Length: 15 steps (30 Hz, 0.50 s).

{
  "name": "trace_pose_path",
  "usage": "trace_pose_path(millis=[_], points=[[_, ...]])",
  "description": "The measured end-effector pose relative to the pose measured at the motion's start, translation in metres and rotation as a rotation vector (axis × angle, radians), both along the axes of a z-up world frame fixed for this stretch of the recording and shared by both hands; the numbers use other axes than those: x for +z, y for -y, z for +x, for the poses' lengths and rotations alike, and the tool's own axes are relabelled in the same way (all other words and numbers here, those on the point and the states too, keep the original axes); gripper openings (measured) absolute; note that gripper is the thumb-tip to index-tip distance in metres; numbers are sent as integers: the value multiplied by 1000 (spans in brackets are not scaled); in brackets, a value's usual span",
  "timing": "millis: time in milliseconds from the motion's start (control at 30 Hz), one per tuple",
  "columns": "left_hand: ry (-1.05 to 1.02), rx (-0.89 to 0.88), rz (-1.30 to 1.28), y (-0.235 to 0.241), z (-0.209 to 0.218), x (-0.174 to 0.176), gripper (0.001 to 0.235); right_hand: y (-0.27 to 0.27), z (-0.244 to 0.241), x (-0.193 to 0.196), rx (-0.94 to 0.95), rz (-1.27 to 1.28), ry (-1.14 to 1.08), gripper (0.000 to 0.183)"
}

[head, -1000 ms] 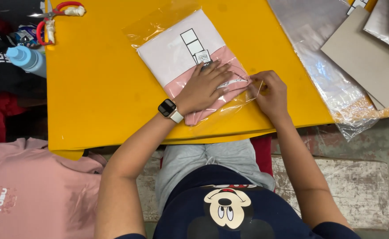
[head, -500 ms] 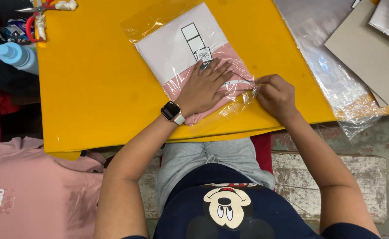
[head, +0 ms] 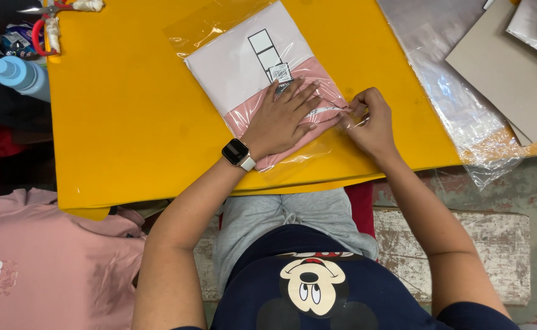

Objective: Folding a pink t-shirt using a cardboard template and placing it into a clear plastic bag

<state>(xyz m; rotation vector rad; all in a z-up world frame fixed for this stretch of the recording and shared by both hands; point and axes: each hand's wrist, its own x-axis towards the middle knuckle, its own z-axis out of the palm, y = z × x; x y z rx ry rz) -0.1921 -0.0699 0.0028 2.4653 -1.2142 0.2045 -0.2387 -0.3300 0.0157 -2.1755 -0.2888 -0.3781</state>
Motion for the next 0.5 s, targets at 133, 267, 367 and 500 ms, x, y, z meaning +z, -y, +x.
trace_pose_path(millis=[133, 267, 367, 500], points=[[17, 8, 0, 1, -1, 0, 55, -22, -3, 16, -166, -31, -125, 31], [7, -2, -19, -1, -3, 10, 52, -35, -1, 20, -241, -40, -176, 33], [13, 3, -13, -1, -3, 7, 54, -39, -6, 22, -270, -68, -184, 33], [22, 4, -16, -1, -3, 6, 53, -42, -7, 14, -372, -71, -148, 30]])
